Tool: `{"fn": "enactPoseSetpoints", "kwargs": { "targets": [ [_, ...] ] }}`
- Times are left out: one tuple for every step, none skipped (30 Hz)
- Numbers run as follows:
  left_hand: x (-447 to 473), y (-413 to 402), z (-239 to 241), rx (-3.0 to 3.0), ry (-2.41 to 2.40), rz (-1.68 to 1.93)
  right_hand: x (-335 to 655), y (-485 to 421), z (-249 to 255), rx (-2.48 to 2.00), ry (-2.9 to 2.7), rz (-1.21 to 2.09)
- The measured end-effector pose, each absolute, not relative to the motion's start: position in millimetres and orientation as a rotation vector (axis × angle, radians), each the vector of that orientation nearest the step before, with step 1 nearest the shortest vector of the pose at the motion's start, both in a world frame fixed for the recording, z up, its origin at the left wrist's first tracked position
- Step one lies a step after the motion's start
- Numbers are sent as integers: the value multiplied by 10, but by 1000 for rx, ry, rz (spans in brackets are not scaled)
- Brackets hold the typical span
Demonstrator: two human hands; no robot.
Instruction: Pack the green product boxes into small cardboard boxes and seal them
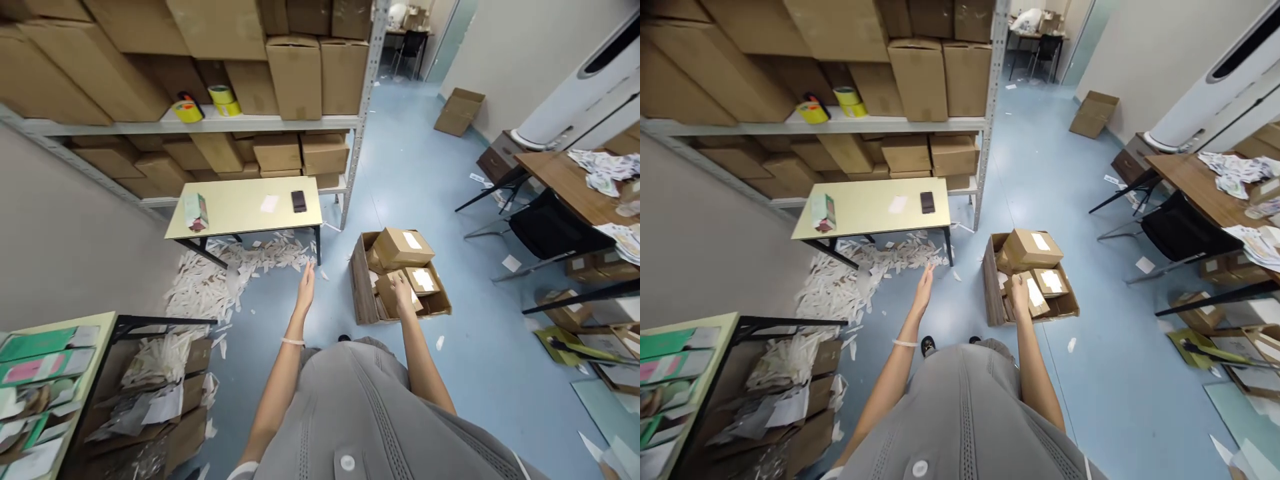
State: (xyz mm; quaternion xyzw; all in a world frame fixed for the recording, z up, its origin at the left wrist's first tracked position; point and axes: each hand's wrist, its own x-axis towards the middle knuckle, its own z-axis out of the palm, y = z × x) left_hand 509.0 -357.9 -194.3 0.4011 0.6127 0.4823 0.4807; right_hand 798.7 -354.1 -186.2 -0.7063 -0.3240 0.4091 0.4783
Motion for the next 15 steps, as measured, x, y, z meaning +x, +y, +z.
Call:
{"fn": "enactPoseSetpoints", "kwargs": {
  "targets": [
    [4858,-3621,-1873,971,1498,1229,7764,-3486,-1799,-1699,-751,1035],
    [4613,-3670,-1811,955,1506,1283,7532,-3439,-1731,-1656,-727,1070],
    [4360,-3725,-1759,930,1516,1339,7295,-3398,-1663,-1595,-731,1099],
    [4105,-3785,-1715,900,1531,1399,7057,-3364,-1597,-1522,-763,1118],
    [3854,-3848,-1681,868,1548,1457,6822,-3337,-1536,-1454,-800,1130],
    [3612,-3912,-1655,836,1566,1513,6594,-3318,-1483,-1395,-834,1141],
    [3384,-3975,-1637,808,1587,1565,6377,-3305,-1440,-1352,-858,1154],
    [3173,-4036,-1626,785,1609,1607,6174,-3299,-1407,-1321,-877,1169],
    [2981,-4092,-1622,767,1632,1636,5986,-3300,-1387,-1298,-893,1184],
    [2809,-4141,-1626,752,1656,1653,5815,-3308,-1378,-1283,-909,1198],
    [2656,-4183,-1636,739,1679,1659,5662,-3323,-1381,-1278,-924,1211],
    [2523,-4217,-1653,722,1698,1659,5527,-3342,-1393,-1280,-936,1219],
    [2407,-4242,-1677,702,1711,1654,5409,-3363,-1411,-1290,-944,1225],
    [2307,-4258,-1705,677,1716,1652,5308,-3384,-1434,-1304,-948,1234],
    [2221,-4265,-1739,651,1713,1652,5222,-3399,-1457,-1322,-947,1244]
  ]
}}
